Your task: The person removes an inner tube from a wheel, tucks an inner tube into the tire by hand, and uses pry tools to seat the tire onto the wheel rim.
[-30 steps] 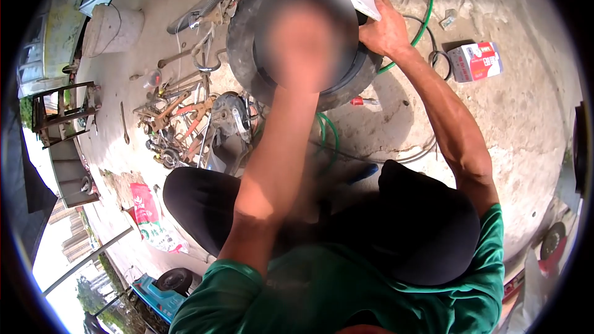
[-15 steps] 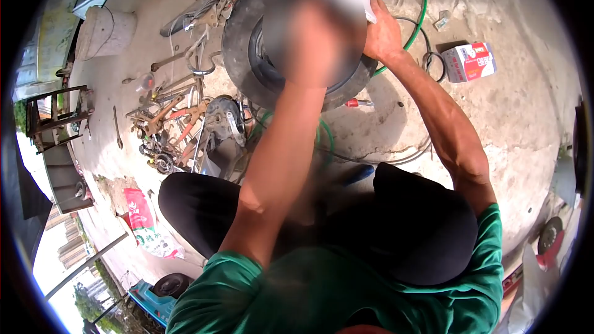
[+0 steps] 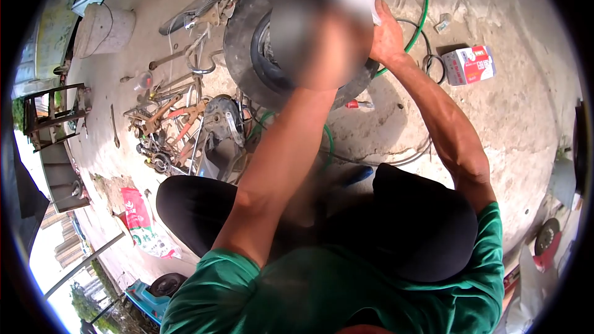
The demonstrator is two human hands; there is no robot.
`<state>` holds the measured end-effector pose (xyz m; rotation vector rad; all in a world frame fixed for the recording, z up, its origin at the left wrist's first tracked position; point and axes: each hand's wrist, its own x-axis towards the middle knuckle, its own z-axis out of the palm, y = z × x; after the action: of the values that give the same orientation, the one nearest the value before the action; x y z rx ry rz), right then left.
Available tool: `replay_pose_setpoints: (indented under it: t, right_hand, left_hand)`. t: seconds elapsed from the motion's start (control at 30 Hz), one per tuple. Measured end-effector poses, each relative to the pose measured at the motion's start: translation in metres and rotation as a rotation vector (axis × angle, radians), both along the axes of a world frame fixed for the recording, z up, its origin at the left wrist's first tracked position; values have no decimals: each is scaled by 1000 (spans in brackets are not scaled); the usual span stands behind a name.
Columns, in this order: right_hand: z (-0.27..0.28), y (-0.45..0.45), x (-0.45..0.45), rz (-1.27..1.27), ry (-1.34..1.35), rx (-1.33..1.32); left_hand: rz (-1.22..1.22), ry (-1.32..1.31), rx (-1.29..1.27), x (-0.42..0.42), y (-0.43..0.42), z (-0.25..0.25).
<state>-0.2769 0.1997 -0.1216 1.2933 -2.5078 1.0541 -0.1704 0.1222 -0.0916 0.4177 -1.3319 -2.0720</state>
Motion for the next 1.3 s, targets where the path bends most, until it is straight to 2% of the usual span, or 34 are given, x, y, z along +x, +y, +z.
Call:
replay_pose_setpoints:
  t: [0.1,0.17,0.3,0.4,0.47,0.53,0.63,0.73,0.8,0.87,1.0,1.13,1.2,1.3]
  right_hand:
    - [7,2,5,-46,-77,-33]
    - [38,9,16,-46,-128,-13]
    - [30,11,6,12,-111,-10]
    - [29,15,-1,113,-34,25]
    - [29,21,-8,194,-102,-22]
    - [37,28,-7,160,-229,51]
    - [47,36,1,132,-321,77]
    - [43,47,7,127,-85,-20]
    - [36,59,12,130,109,-130]
    - [48,78,15,324,287,4]
    - [66,90,24,571,378,200]
    - [86,73,31,664,517,432]
    - [89,61,32,687,539,596]
    - [95,41,38,722,769,797]
  left_hand:
    - [9,45,102,5,4,1]
    - [32,54,274,9,14,8]
    - [79,-45,215,12,36,27]
    - [89,-61,-5,18,48,15]
    - [110,-267,-271,30,56,-5]
    - [266,-373,-592,47,76,-11]
    - [282,-537,-879,66,78,-17]
    - [155,-608,-851,70,77,-17]
    - [157,-588,-805,68,74,-16]
    - [128,-584,-752,68,69,-15]
    - [23,-616,-630,66,55,-21]
    - [-335,-910,-495,61,34,18]
    - [-296,-829,-545,57,33,-5]
    - [-266,-728,-667,56,29,-22]
